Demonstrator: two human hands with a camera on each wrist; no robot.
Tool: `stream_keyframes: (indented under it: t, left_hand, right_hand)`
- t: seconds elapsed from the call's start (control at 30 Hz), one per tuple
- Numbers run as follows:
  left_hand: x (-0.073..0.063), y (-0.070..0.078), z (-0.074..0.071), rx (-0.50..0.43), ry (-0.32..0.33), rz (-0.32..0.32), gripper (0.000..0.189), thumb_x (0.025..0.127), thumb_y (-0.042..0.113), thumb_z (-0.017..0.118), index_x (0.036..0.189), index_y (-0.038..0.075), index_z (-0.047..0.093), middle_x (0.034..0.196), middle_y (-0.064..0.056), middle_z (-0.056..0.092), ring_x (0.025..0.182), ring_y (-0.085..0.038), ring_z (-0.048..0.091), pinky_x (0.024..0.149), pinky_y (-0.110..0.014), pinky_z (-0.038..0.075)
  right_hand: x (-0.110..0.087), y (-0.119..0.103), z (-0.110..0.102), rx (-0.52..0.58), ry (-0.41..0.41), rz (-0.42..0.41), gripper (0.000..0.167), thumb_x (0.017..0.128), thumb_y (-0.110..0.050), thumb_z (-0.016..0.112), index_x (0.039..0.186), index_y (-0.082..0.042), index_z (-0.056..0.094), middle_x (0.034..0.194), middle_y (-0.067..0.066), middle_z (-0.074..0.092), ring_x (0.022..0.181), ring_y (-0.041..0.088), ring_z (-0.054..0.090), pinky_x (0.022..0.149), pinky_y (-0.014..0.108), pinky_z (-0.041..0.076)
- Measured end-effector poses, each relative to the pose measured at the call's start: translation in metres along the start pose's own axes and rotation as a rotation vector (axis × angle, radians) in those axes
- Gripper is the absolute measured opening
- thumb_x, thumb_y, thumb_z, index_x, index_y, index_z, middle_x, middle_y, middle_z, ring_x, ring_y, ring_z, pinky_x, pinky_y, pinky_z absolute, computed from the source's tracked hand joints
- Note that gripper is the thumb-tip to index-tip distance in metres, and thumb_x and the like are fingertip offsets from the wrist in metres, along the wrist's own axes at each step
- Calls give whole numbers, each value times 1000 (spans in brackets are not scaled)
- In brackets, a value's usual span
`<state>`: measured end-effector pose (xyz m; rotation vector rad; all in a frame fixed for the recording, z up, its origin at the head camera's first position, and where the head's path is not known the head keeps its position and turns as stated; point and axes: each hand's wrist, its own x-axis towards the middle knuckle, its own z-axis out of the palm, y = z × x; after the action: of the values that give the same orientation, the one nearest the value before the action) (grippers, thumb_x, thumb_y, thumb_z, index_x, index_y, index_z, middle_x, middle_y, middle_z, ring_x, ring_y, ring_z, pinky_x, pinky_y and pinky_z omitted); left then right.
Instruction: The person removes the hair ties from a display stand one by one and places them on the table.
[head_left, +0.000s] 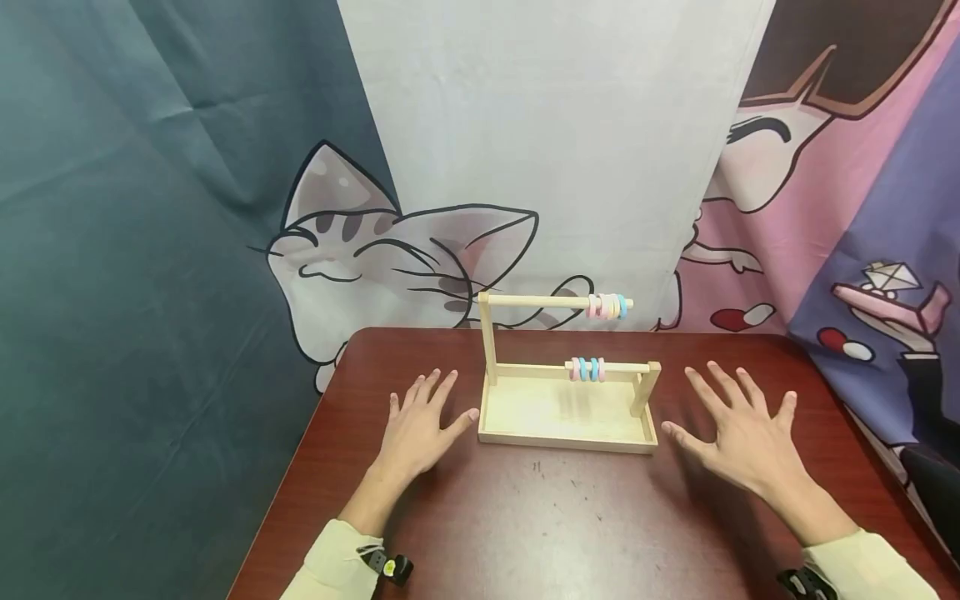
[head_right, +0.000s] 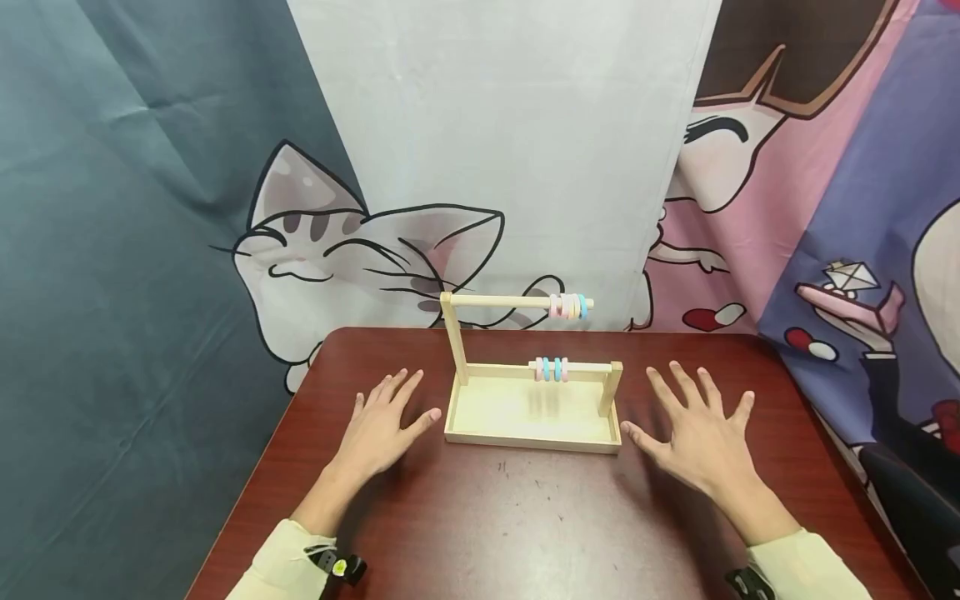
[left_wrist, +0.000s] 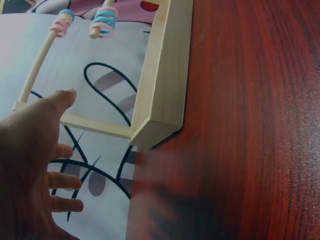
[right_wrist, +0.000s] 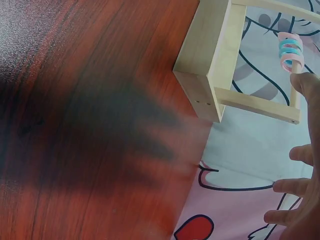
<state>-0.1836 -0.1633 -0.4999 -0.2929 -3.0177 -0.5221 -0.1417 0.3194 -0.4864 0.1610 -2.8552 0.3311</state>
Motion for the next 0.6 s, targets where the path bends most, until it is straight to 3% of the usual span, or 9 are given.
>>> stream_keyframes:
  t: [0.3, 0.6]
  left_hand:
    - [-1, -1, 3, -9, -17, -6, 92, 102, 83, 50, 173, 27, 38, 178, -12, 41, 166, -40, 37, 128, -79, 24]
    - [-6, -2, 8, -8, -18, -6, 91, 102, 81, 52, 173, 26, 39, 176, -12, 44, 164, -40, 40, 129, -76, 26]
  right_hand:
    - [8, -4, -3, 21, 24, -33, 97, 92, -70, 77, 168, -19, 45, 168, 24, 47, 152, 53, 39, 114, 98, 1]
    - [16, -10, 1, 92, 67, -109, 90, 94, -53, 83, 163, -7, 49, 154, 31, 59, 140, 54, 56, 119, 94, 5]
